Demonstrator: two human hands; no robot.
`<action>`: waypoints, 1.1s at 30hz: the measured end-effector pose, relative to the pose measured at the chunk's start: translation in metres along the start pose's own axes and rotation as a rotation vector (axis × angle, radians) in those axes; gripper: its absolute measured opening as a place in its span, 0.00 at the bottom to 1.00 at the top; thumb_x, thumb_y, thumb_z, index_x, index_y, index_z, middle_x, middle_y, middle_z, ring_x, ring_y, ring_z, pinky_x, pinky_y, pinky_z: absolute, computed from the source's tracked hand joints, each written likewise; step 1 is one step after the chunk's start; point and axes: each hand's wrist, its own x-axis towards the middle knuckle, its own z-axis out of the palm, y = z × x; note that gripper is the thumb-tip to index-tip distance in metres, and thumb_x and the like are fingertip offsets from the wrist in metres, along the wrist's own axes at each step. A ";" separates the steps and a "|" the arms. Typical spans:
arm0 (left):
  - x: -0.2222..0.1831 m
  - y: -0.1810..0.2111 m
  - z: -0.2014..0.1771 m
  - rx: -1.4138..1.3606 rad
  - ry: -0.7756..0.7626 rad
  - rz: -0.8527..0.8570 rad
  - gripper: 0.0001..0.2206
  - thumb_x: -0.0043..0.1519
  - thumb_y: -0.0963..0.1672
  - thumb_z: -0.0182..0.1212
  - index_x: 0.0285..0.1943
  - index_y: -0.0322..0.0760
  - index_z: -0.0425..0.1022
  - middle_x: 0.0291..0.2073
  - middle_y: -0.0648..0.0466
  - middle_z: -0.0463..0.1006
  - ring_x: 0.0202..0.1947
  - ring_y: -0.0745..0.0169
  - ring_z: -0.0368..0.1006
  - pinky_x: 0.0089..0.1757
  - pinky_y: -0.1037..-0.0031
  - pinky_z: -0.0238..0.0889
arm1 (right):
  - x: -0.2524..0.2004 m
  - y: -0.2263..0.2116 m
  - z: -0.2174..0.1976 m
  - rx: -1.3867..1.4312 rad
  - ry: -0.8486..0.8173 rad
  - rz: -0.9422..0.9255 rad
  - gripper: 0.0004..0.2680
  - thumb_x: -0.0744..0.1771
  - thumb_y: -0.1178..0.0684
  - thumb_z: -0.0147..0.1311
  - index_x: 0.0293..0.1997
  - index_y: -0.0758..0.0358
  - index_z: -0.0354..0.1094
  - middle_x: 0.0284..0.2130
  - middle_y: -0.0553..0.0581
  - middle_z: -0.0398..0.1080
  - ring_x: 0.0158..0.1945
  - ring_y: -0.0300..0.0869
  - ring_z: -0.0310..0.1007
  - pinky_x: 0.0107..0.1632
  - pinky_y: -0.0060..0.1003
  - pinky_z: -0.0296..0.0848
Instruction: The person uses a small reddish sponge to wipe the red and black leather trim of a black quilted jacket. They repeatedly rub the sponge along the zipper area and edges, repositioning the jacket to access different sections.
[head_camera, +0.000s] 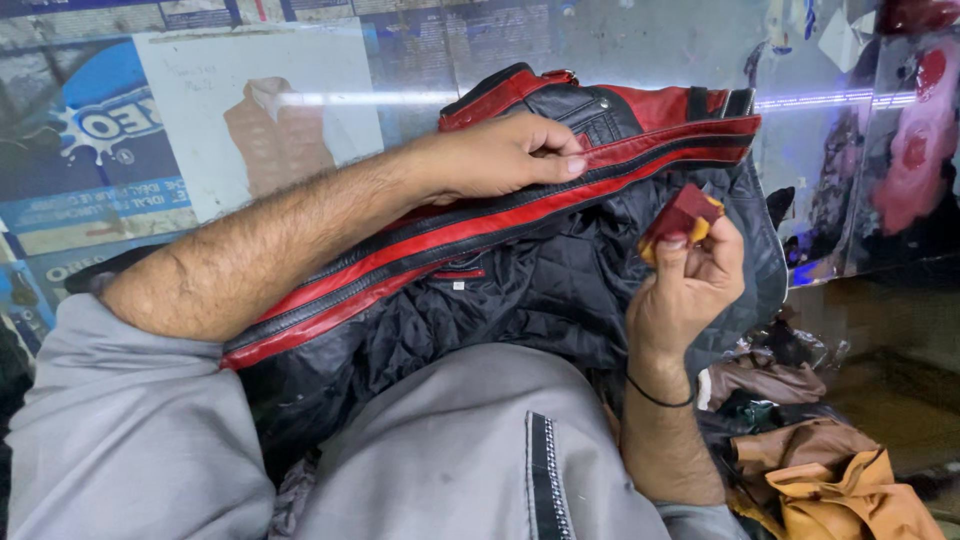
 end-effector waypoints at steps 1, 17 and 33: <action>-0.001 0.001 -0.002 0.019 -0.001 0.025 0.13 0.66 0.47 0.60 0.53 0.37 0.79 0.39 0.60 0.80 0.41 0.78 0.71 0.44 0.79 0.67 | -0.005 0.002 0.001 0.031 0.005 0.013 0.13 0.72 0.57 0.61 0.61 0.70 0.64 0.48 0.55 0.72 0.43 0.36 0.73 0.45 0.30 0.75; 0.036 0.017 0.009 0.309 0.101 0.268 0.20 0.65 0.42 0.64 0.62 0.39 0.60 0.29 0.58 0.78 0.29 0.72 0.66 0.34 0.75 0.61 | -0.042 0.073 -0.083 0.606 -0.127 0.254 0.19 0.69 0.40 0.62 0.61 0.60 0.64 0.46 0.60 0.70 0.46 0.46 0.70 0.44 0.41 0.70; 0.023 0.013 -0.005 -0.216 -0.077 0.201 0.27 0.66 0.31 0.53 0.73 0.39 0.53 0.53 0.47 0.79 0.50 0.69 0.78 0.50 0.76 0.73 | -0.055 0.121 -0.092 0.688 -0.092 0.364 0.19 0.68 0.41 0.65 0.59 0.61 0.64 0.47 0.60 0.70 0.44 0.47 0.72 0.44 0.43 0.70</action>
